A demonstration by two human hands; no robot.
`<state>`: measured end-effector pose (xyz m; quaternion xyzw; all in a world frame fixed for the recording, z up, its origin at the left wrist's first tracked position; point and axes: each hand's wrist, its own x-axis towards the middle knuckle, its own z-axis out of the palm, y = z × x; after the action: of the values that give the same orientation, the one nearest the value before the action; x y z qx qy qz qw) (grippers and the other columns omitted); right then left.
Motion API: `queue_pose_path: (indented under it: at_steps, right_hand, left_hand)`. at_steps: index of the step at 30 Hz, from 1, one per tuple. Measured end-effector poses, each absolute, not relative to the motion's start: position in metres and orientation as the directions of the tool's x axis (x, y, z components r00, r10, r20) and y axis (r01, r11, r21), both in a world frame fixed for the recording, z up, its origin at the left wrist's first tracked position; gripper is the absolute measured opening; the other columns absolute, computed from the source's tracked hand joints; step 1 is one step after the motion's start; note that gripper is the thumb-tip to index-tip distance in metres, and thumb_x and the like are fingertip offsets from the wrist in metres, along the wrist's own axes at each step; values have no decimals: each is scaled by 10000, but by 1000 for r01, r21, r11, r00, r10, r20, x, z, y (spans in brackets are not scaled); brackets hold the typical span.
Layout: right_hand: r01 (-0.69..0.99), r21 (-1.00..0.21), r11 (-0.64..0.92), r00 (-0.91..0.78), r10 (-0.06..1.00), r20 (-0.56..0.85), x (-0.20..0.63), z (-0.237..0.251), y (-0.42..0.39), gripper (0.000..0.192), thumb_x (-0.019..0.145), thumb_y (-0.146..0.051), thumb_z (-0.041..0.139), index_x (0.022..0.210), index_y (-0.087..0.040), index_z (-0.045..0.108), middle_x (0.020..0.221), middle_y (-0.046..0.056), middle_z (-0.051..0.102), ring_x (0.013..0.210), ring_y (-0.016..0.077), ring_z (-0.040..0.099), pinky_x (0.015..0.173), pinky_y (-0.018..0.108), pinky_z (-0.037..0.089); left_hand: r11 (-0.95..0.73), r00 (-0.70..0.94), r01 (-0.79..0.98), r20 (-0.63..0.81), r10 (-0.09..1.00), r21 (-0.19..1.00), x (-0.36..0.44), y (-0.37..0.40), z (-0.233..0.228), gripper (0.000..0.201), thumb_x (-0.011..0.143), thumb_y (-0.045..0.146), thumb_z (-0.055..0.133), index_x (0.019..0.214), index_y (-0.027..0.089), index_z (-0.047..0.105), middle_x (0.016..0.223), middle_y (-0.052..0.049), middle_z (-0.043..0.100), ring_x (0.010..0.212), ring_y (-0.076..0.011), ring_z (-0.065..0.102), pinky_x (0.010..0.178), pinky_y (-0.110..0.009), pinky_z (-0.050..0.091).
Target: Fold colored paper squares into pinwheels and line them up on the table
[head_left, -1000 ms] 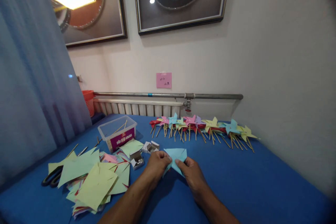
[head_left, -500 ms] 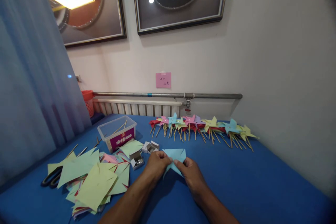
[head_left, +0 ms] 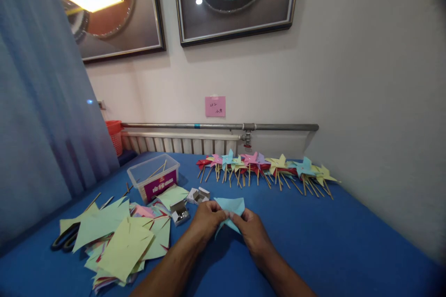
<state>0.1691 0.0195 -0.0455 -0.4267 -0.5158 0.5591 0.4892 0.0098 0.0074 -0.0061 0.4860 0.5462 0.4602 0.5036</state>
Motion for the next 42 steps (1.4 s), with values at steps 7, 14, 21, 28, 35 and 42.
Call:
queue_pose_path:
  at_steps: [7, 14, 21, 28, 35, 42]
  right_hand:
    - [-98, -995, -6, -96, 995, 3, 165, -62, 33, 603, 625, -665, 816, 945, -153, 823, 789, 66, 799, 733, 252, 676, 698, 352, 501]
    - [-116, -993, 5, -160, 987, 24, 166, -65, 33, 635, 666, -700, 817, 983, -150, 817, 811, 65, 807, 711, 225, 666, 698, 337, 495]
    - [-151, -989, -8, -170, 985, 18, 165, -62, 29, 598, 680, -645, 829, 1023, -155, 816, 878, 83, 831, 744, 247, 695, 721, 349, 516]
    - [-154, -988, -6, -164, 986, 20, 164, -45, 20, 565, 680, -611, 846, 1026, -165, 822, 891, 79, 834, 796, 276, 716, 773, 379, 532]
    - [-147, -989, 29, -152, 987, 51, 166, -33, 13, 561, 691, -607, 872, 1038, -167, 834, 981, 103, 846, 910, 311, 746, 870, 418, 560]
    - [-196, -980, 21, -110, 993, 43, 167, -44, 16, 493, 699, -536, 881, 1030, -174, 835, 991, 98, 852, 921, 312, 759, 848, 396, 570]
  left_hand:
    - [105, 26, 147, -110, 994, 984, 10, 9, -7, 280, 676, 241, 823, 589, 217, 557, 517, 41, 584, 501, -110, 450, 547, -257, 317]
    - [106, 24, 182, -113, 993, 978, 10, 8, -9, 240, 735, 243, 757, 601, 221, 559, 526, 34, 591, 491, -109, 416, 535, -265, 274]
    - [94, -9, 183, -94, 996, 979, 11, 7, -9, 255, 747, 245, 742, 593, 231, 539, 526, 21, 596, 490, -122, 430, 536, -268, 265]
    - [98, -43, 194, -91, 995, 976, 12, 7, -9, 278, 754, 209, 750, 576, 228, 537, 513, 27, 583, 495, -129, 445, 545, -264, 288]
    - [64, -62, 159, -54, 997, 985, 14, 4, -3, 265, 761, 186, 710, 582, 229, 519, 504, 42, 557, 487, -118, 424, 532, -259, 267]
    - [97, -60, 138, -90, 994, 986, 18, 6, -10, 283, 731, 279, 789, 604, 221, 543, 522, 47, 570, 492, -104, 429, 532, -249, 289]
